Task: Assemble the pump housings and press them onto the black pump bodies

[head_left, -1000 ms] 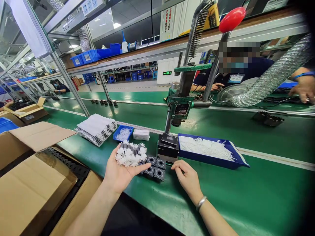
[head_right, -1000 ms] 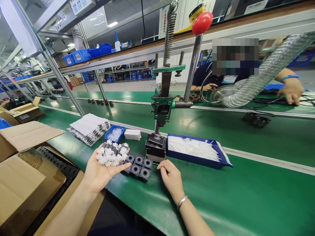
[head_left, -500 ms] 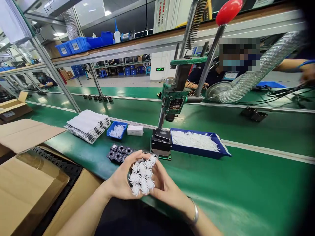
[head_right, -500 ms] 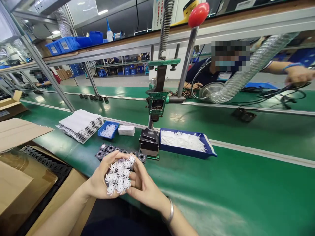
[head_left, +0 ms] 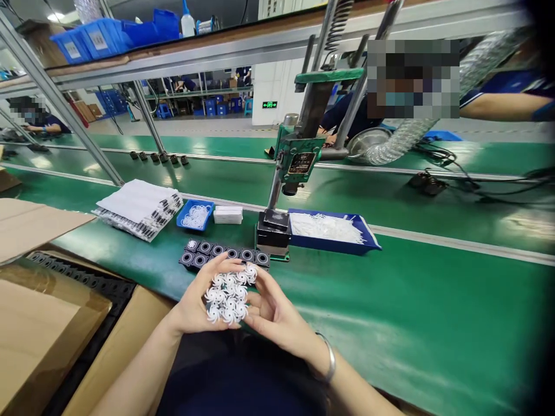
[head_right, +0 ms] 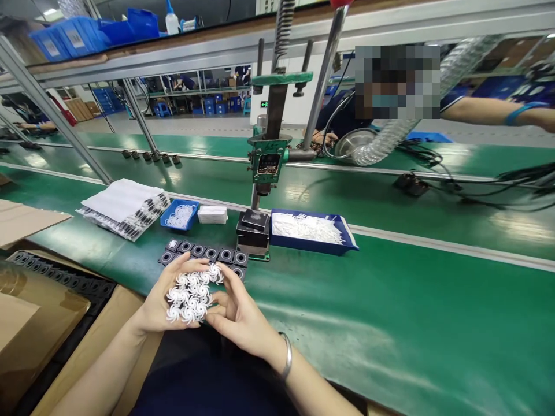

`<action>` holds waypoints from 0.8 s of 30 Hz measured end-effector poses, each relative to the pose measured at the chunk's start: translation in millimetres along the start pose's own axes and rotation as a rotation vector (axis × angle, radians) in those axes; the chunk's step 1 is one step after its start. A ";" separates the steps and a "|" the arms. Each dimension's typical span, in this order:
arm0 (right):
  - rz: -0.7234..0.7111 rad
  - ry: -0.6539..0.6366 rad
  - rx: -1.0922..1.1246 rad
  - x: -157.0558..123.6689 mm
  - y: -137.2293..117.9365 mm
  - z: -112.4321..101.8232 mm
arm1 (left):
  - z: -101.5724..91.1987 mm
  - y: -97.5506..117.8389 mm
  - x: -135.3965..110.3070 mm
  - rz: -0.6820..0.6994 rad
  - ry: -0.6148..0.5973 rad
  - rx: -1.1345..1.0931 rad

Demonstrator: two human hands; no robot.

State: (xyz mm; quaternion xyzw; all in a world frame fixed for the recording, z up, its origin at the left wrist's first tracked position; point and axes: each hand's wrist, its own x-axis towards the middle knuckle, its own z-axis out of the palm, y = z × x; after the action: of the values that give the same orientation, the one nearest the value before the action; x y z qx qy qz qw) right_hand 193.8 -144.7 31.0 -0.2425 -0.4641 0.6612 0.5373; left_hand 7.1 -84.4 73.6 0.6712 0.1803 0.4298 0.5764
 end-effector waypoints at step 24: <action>-0.006 0.236 -0.051 12.7 45.3 33.8 | -20.0 -13.7 -32.3 -0.210 0.281 -0.139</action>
State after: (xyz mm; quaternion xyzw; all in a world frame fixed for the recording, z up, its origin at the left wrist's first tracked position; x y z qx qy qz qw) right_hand 140.3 -144.4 8.9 -0.3310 -0.4151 0.6141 0.5839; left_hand -23.3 -92.1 48.3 0.5403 0.2982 0.4683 0.6324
